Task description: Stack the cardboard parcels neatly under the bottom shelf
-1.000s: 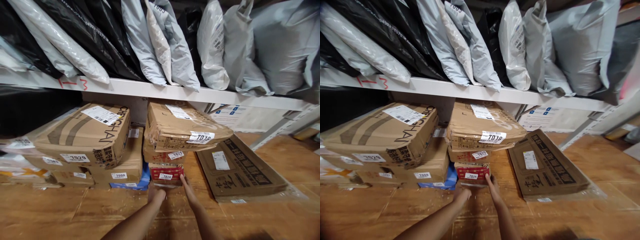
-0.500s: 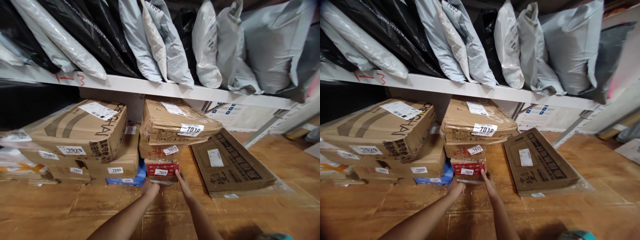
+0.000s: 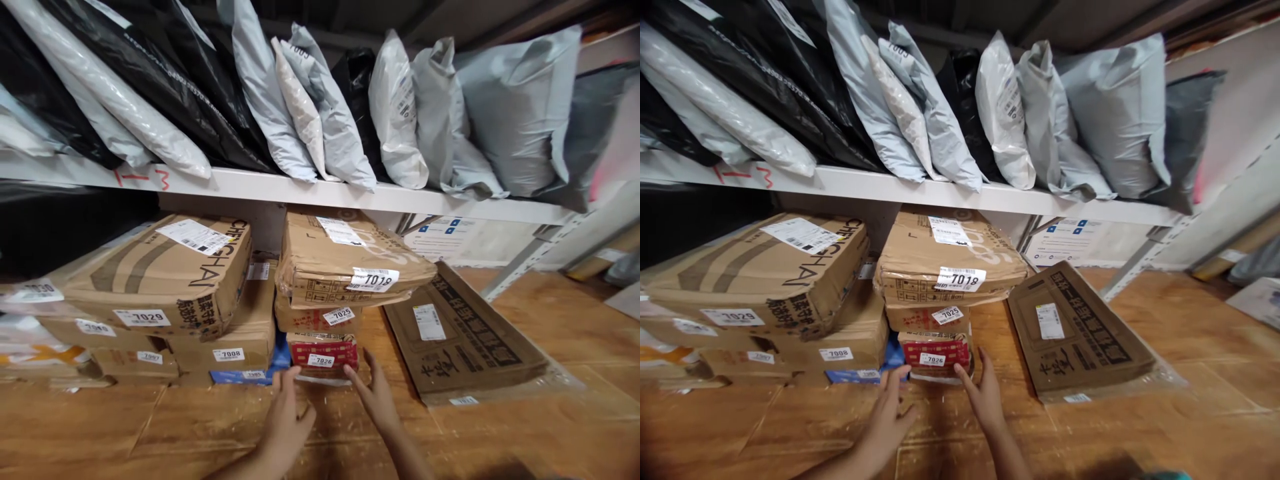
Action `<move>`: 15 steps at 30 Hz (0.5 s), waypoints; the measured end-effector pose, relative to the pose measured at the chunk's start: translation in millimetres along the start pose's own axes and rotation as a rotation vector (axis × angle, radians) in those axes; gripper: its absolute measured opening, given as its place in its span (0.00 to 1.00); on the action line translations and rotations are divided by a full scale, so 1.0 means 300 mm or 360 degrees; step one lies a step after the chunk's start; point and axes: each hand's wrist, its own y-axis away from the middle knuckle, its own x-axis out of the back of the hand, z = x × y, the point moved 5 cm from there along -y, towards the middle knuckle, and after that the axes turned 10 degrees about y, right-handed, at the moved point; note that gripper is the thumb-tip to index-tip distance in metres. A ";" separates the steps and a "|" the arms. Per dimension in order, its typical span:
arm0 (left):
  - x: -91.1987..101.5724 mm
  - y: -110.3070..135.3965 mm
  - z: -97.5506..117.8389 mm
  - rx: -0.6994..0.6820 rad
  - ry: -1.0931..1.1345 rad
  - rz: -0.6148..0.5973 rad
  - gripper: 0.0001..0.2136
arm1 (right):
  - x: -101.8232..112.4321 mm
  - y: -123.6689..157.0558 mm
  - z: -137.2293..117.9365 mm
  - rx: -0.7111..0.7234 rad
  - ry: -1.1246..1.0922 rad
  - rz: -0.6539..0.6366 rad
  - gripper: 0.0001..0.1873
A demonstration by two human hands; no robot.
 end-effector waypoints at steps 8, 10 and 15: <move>0.233 0.039 0.409 -0.1454 -0.0794 0.0608 0.30 | -0.047 -0.004 -0.055 0.0206 0.0100 -0.0440 0.41; 0.239 -0.029 0.457 -0.1311 -0.0704 0.0577 0.36 | -0.044 -0.002 -0.061 0.0158 0.0253 -0.0431 0.40; 0.238 -0.159 0.481 -0.0900 -0.0277 0.0368 0.44 | -0.048 0.007 -0.079 0.0105 0.0449 -0.0471 0.45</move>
